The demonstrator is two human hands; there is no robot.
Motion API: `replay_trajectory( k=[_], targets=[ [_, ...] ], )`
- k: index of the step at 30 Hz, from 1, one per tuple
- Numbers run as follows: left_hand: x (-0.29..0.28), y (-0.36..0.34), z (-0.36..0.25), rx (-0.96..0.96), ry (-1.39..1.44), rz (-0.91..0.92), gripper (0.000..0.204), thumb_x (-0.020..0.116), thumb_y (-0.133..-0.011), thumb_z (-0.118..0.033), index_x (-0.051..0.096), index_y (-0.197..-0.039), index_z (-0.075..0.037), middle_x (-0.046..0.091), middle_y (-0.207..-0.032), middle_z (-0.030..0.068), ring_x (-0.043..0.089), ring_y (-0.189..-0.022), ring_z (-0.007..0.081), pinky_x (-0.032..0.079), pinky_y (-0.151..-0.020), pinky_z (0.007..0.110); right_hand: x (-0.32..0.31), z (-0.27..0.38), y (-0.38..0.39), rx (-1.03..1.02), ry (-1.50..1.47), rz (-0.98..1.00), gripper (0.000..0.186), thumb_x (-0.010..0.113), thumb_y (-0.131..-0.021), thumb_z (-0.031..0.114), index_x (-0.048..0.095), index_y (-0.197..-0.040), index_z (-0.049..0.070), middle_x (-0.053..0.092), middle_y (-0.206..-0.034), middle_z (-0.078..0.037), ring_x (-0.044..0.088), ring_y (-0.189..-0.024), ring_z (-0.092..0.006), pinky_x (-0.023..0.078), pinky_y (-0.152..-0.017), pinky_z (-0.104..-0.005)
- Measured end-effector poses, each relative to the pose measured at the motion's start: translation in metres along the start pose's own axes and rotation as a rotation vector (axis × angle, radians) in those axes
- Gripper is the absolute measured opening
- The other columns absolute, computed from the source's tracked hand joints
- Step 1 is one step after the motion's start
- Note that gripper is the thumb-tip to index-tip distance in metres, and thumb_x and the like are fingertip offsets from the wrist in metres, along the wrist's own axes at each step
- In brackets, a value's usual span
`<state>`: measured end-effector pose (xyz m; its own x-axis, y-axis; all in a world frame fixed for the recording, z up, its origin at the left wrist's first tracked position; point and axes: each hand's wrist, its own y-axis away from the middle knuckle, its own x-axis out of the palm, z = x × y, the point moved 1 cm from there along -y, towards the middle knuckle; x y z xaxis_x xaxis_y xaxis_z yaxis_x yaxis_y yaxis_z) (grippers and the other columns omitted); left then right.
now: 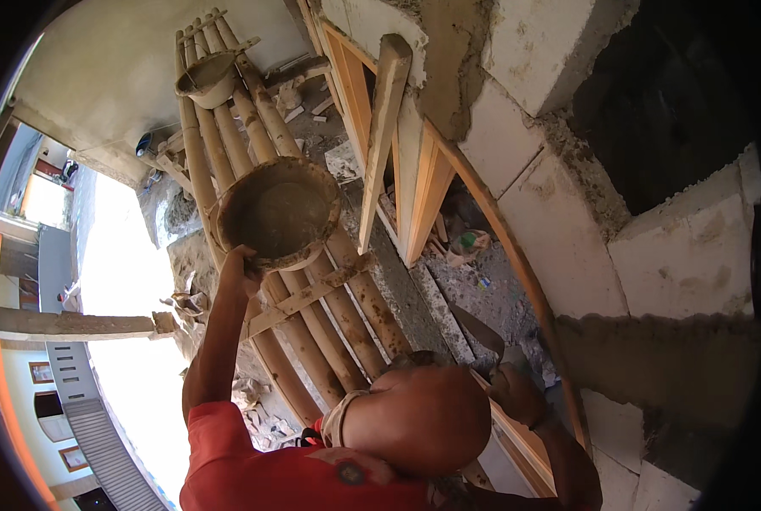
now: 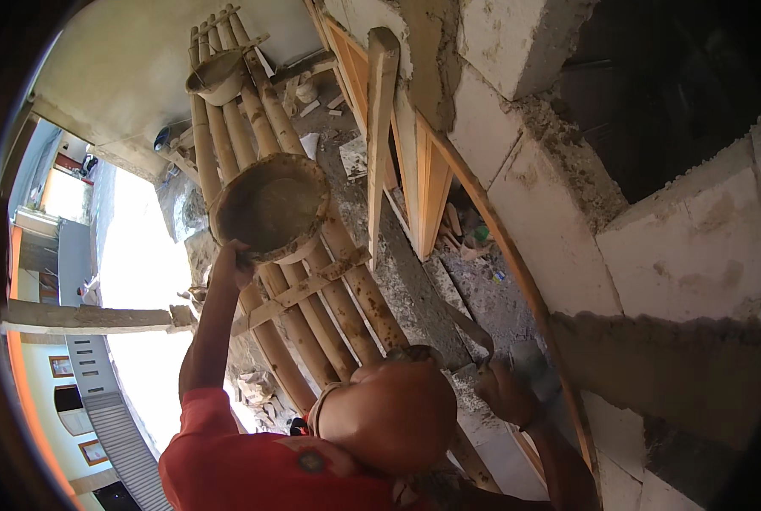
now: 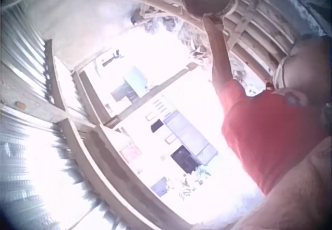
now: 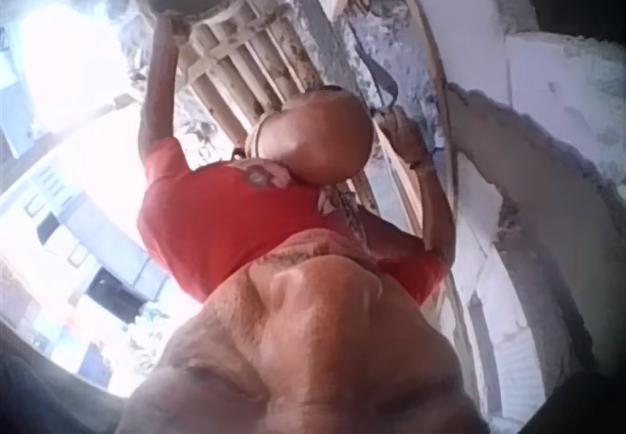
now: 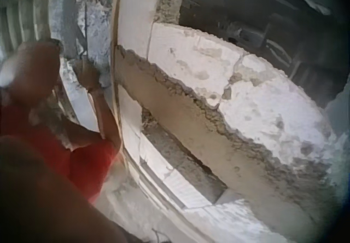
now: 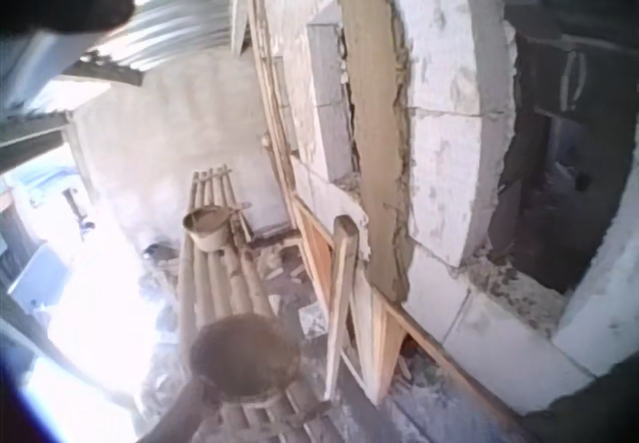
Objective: The person applies plaster to the edges of a wall opening using a trowel, then scoops more plaster from a bucket and mixes it by hand.
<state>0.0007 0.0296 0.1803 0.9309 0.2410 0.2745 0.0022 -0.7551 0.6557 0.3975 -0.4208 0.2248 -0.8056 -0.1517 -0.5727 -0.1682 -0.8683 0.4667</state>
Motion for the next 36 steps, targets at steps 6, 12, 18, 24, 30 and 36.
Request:
replay_trajectory(
  k=[6,12,18,24,30,36],
  targets=[
    [0.051,0.056,0.059,-0.266,-0.239,0.272,0.034,0.051,-0.081,-0.002,0.051,-0.115,0.003,0.066,-0.096,0.0134,0.070,-0.087,0.0271,0.061,-0.070,0.038,-0.029,0.025,-0.006,-0.092,0.048,-0.026,0.044,0.068,-0.090,0.032,0.052,-0.118,0.001,0.066,-0.086,-0.025,0.065,-0.085,-0.0465,0.051,-0.073,-0.0521],
    [0.097,0.073,0.114,-0.378,-0.532,0.488,0.033,0.053,-0.078,0.002,0.056,-0.110,0.005,0.065,-0.089,0.0133,0.067,-0.062,0.0267,0.056,-0.048,0.035,-0.041,-0.038,0.048,0.012,0.169,0.046,0.039,0.069,-0.088,0.033,0.055,-0.112,0.006,0.068,-0.090,-0.022,0.067,-0.087,-0.0421,0.052,-0.077,-0.0528],
    [0.162,0.111,0.184,-0.328,-1.194,0.746,0.026,0.058,-0.073,0.000,0.060,-0.099,-0.004,0.061,-0.074,0.0075,0.057,-0.047,0.0213,0.047,-0.037,0.032,0.043,-0.177,0.140,0.143,0.241,0.142,0.031,0.065,-0.087,0.029,0.062,-0.104,0.004,0.070,-0.094,-0.019,0.068,-0.091,-0.0364,0.054,-0.083,-0.0493],
    [0.196,0.120,0.262,-0.474,-1.245,1.086,0.041,0.054,-0.075,-0.002,0.059,-0.116,-0.002,0.069,-0.090,0.0130,0.067,-0.085,0.0321,0.059,-0.064,0.048,0.099,-0.192,0.240,0.355,0.019,0.215,0.032,0.064,-0.089,0.027,0.061,-0.101,-0.002,0.069,-0.089,-0.017,0.070,-0.084,-0.0307,0.058,-0.072,-0.0429],
    [0.235,0.240,0.307,-0.550,-1.511,1.251,0.045,0.055,-0.072,0.006,0.054,-0.117,-0.002,0.061,-0.104,0.0102,0.063,-0.086,0.0215,0.056,-0.073,0.039,0.188,-0.137,0.330,0.692,-0.431,-0.326,0.033,0.061,-0.094,0.032,0.062,-0.098,-0.001,0.068,-0.092,-0.021,0.068,-0.090,-0.0360,0.056,-0.078,-0.0461],
    [0.234,0.336,0.372,-0.584,-1.862,1.330,0.054,0.053,-0.075,0.006,0.049,-0.128,-0.002,0.058,-0.116,0.0120,0.059,-0.111,0.0291,0.057,-0.092,0.047,0.338,-0.108,0.370,0.831,-0.592,-0.834,0.035,0.060,-0.092,0.036,0.062,-0.107,0.004,0.068,-0.100,-0.023,0.067,-0.096,-0.0410,0.051,-0.087,-0.0495]
  ],
)
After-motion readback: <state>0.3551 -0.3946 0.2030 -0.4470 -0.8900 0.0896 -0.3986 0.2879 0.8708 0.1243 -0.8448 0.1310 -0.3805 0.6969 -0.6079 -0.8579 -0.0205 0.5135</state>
